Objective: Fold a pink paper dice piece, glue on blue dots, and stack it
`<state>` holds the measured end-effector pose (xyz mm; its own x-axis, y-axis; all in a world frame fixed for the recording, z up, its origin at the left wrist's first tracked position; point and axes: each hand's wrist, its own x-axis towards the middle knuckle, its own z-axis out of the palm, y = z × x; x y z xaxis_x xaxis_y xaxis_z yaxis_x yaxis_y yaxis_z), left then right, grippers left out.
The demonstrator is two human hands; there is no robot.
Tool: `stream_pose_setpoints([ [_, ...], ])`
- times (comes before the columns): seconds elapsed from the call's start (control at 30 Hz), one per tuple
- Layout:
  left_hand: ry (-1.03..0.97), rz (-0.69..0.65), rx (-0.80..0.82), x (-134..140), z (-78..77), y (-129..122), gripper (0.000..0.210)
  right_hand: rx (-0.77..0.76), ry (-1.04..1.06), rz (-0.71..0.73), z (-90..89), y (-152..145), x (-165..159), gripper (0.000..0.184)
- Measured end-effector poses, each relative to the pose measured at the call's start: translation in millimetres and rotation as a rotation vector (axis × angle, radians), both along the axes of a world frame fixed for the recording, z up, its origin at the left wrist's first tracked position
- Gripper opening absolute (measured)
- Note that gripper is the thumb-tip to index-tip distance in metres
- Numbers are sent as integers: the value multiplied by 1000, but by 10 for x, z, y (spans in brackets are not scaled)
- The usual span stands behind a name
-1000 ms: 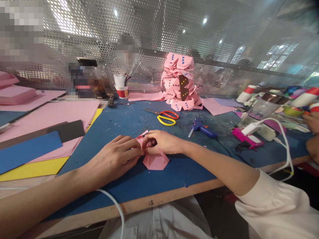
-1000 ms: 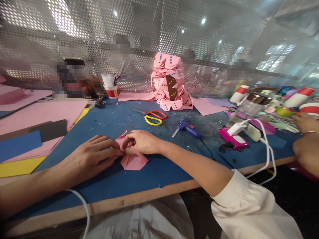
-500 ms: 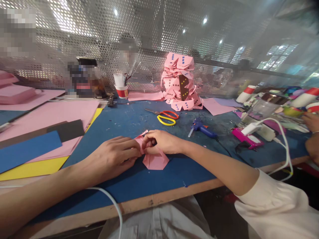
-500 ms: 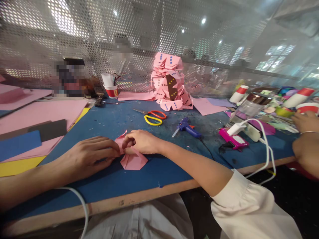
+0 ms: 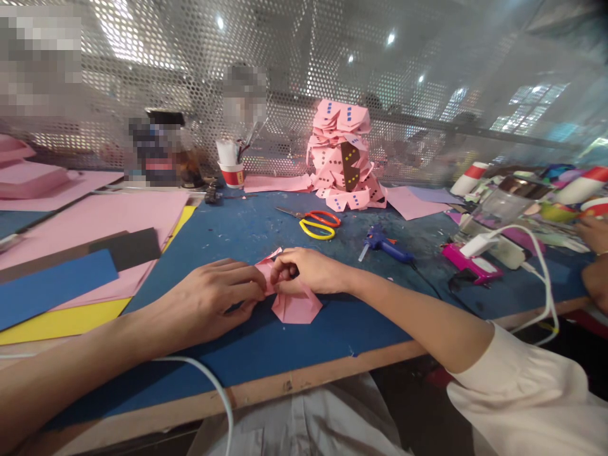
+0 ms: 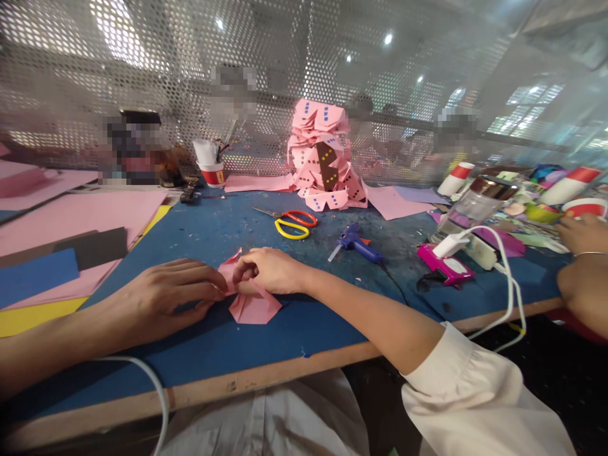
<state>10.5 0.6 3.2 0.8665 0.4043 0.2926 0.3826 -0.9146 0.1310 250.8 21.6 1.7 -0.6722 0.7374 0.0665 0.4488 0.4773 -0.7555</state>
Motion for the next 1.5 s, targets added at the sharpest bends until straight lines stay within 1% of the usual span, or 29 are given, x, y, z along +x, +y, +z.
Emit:
stream_pose_setpoints([
  [0.33, -3, -16, -4, -15, 13, 10, 22, 3, -7, 7, 8, 2, 8, 9],
  [0.77, -21, -13, -2, -15, -15, 0, 19, -12, -5, -4, 16, -9, 3, 9],
  [0.93, -26, -4, -24, -7, -15, -13, 22, -6, 14, -6, -2, -5, 0, 11],
  [1.1, -41, -10, -14, -9, -8, -22, 26, -33, 19, -11, -2, -5, -9, 14],
  [1.23, -51, -20, -14, -14, -14, -10, 25, -24, 3, -12, 5, -1, -10, 17],
  [1.5, -43, -21, -18, -10, 23, -16, 26, -1, -15, -5, 8, -4, -2, 17],
])
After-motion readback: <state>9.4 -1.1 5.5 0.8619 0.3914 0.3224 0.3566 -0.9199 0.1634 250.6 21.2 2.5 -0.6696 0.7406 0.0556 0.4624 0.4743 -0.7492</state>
